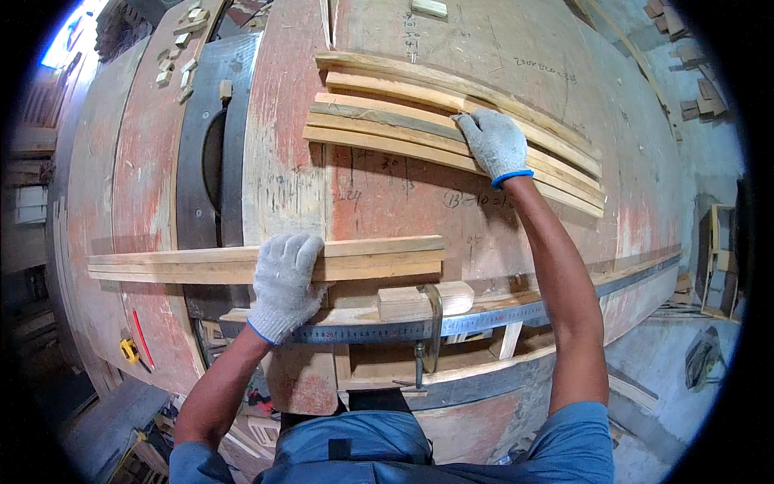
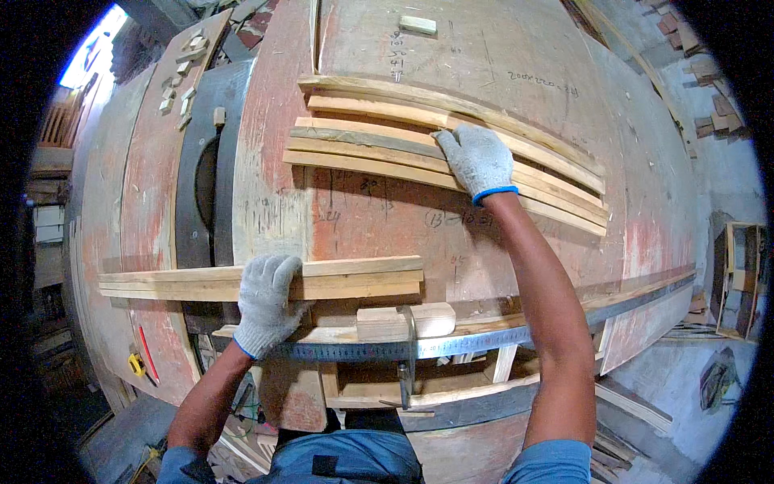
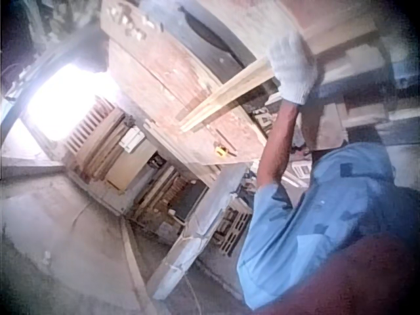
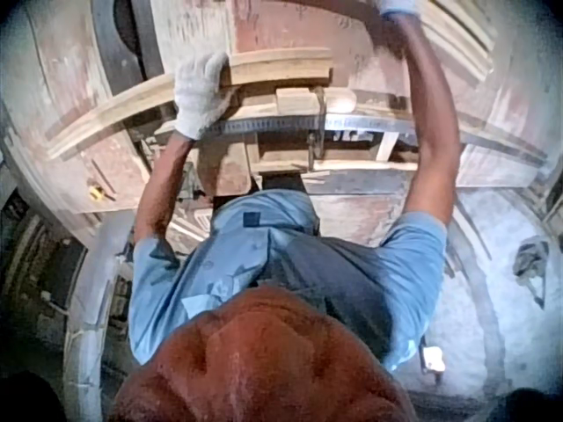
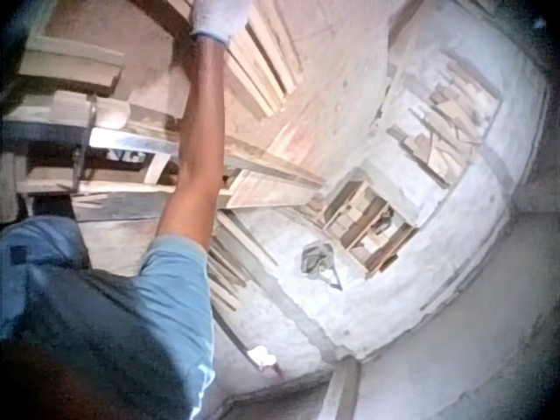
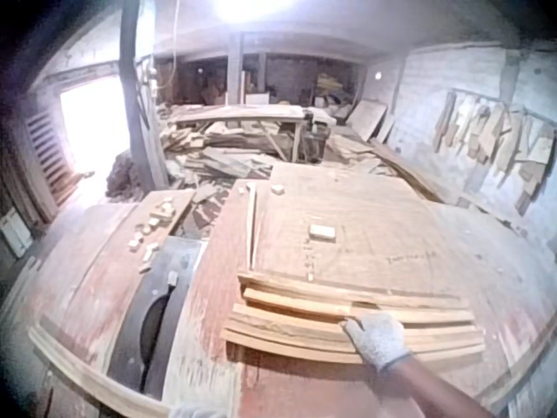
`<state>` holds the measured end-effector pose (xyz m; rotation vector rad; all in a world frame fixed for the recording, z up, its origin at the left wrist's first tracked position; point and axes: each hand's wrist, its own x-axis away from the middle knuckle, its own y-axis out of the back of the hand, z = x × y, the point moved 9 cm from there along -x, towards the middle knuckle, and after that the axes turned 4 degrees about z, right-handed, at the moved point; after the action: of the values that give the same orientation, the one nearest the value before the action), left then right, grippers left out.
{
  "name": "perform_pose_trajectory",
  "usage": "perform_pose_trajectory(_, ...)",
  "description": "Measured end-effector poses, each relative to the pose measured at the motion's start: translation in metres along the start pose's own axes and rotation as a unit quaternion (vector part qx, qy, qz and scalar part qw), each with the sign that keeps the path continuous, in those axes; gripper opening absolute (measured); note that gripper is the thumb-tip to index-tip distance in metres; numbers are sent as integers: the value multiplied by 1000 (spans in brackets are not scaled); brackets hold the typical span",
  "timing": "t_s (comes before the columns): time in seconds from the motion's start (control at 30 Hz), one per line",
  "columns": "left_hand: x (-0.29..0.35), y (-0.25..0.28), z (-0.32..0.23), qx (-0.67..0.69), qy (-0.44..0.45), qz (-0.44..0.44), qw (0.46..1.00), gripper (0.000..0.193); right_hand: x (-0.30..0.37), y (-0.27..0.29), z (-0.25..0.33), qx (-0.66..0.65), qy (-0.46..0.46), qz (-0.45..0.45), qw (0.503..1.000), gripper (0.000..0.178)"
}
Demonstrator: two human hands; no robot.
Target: The person cuts several thin wooden slats to length using a table saw, then arranges them between two side rails on the floor. Using a pneumatic nail gun, the person fastens the slats to the frame, completing the assembly of a wooden grate-like structure.
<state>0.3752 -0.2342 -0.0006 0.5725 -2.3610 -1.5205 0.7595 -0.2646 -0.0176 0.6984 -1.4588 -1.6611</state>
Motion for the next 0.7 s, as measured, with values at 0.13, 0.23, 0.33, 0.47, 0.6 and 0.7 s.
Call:
perform_pose_trajectory(0.13,-1,2,-1,12,-13,-25,1000,76,-17,-2,-13,-23,-24,14,999,60)
perform_pose_trajectory(0.23,-3,1,-3,13,-10,-16,1000,75,-20,-3,-18,-13,-22,29,999,62)
perform_pose_trajectory(0.33,-4,3,-4,17,-12,-14,1000,76,-26,2,-21,-19,-66,49,996,62)
perform_pose_trajectory(0.47,-3,1,-1,25,-10,-7,1000,76,-11,5,-12,-57,-66,23,996,62)
perform_pose_trajectory(0.6,1,-2,2,25,-14,-1,1000,75,4,0,-8,-86,-53,22,995,62)
perform_pose_trajectory(0.7,3,0,3,19,-12,-10,1000,76,1,-3,-6,-89,-98,69,989,67)
